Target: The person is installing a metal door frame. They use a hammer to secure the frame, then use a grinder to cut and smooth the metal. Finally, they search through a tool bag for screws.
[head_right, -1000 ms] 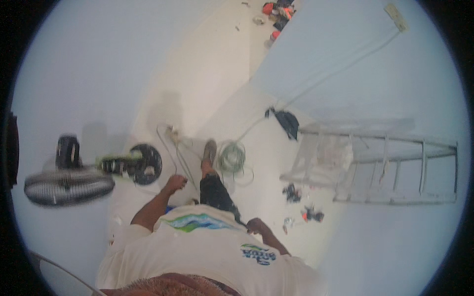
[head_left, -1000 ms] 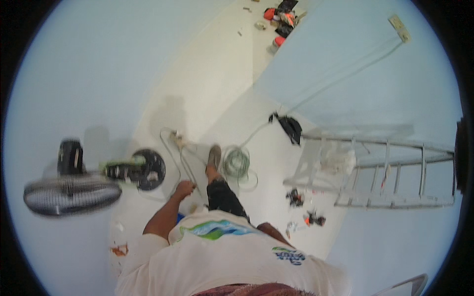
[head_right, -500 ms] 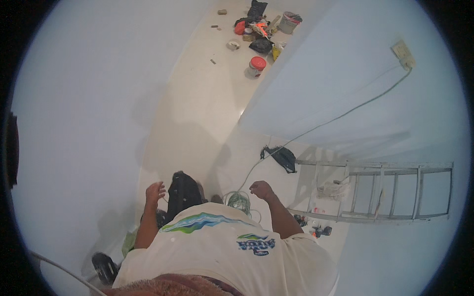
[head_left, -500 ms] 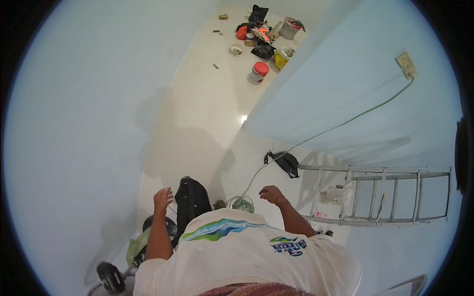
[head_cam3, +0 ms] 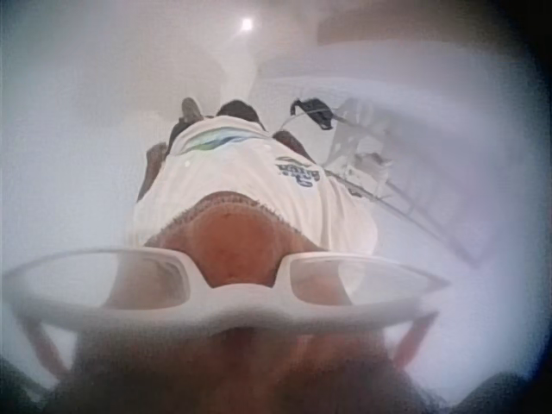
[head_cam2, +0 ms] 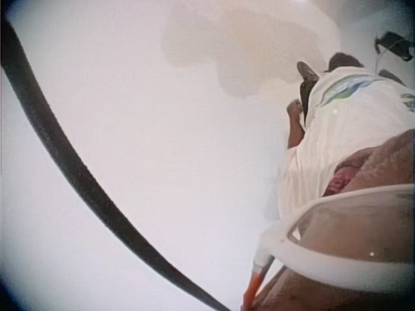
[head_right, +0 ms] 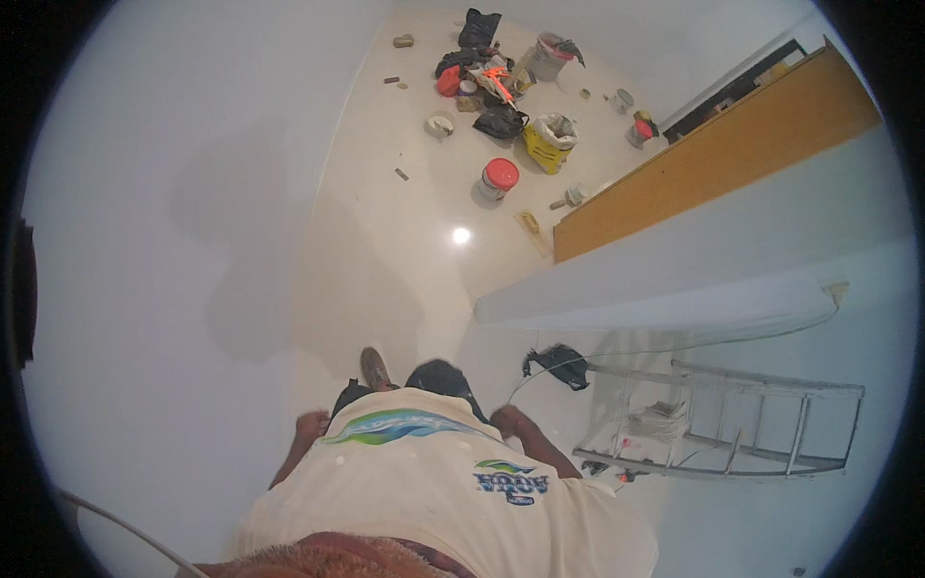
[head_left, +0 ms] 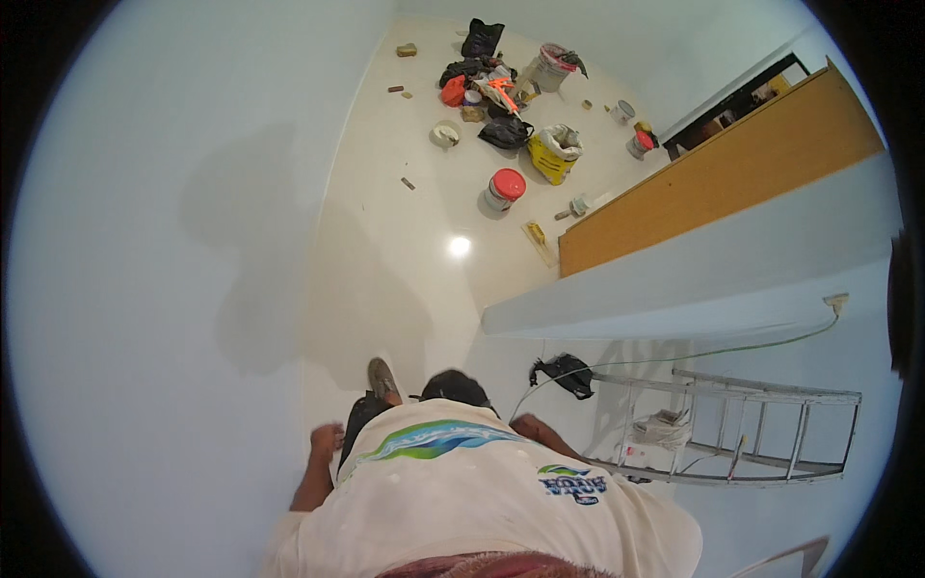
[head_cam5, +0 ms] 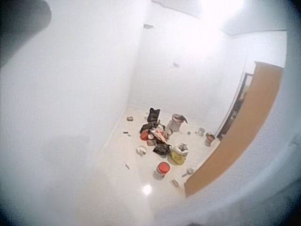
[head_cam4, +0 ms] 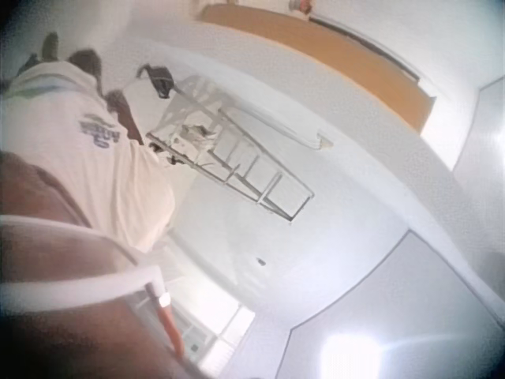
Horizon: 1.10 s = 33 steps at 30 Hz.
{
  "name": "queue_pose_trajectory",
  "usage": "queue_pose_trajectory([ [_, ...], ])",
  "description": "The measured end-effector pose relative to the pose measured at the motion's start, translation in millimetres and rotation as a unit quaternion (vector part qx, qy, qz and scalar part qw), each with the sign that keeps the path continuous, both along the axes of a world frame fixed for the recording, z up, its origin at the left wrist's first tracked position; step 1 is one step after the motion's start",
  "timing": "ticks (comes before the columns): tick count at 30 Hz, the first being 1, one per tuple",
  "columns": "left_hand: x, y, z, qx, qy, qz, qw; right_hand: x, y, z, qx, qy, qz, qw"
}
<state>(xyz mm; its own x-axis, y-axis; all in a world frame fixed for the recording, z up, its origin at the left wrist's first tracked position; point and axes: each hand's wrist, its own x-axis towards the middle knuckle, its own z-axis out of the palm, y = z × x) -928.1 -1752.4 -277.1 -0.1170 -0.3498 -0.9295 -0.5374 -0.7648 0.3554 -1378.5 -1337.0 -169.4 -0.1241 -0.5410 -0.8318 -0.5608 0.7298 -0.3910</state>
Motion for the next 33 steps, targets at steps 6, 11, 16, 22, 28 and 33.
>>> queue_pose_trajectory([
  [6, -193, -277, 54, -0.131, 0.026, -0.047, 0.99, -92, -199, 45, -0.14, -0.017, -0.346, 0.928],
  [11, -353, -405, 53, -0.203, 0.112, -0.062, 0.971, -179, -267, -10, 0.0, -0.128, -0.52, 0.845],
  [16, -474, -469, 70, -0.092, 0.001, -0.275, 0.957, -274, -305, -101, 0.203, -0.131, -0.486, 0.84],
  [22, -559, -570, 79, -0.065, 0.023, -0.197, 0.978, -482, -464, -105, -0.015, -0.071, -0.336, 0.939],
  [28, -670, -717, 31, -0.344, -0.044, -0.743, 0.572, -688, -649, -32, -0.23, -0.001, -0.599, 0.767],
  [33, -798, -846, -7, -0.286, 0.086, -0.732, 0.612, -762, -709, -80, -0.175, 0.105, -0.496, 0.844],
])
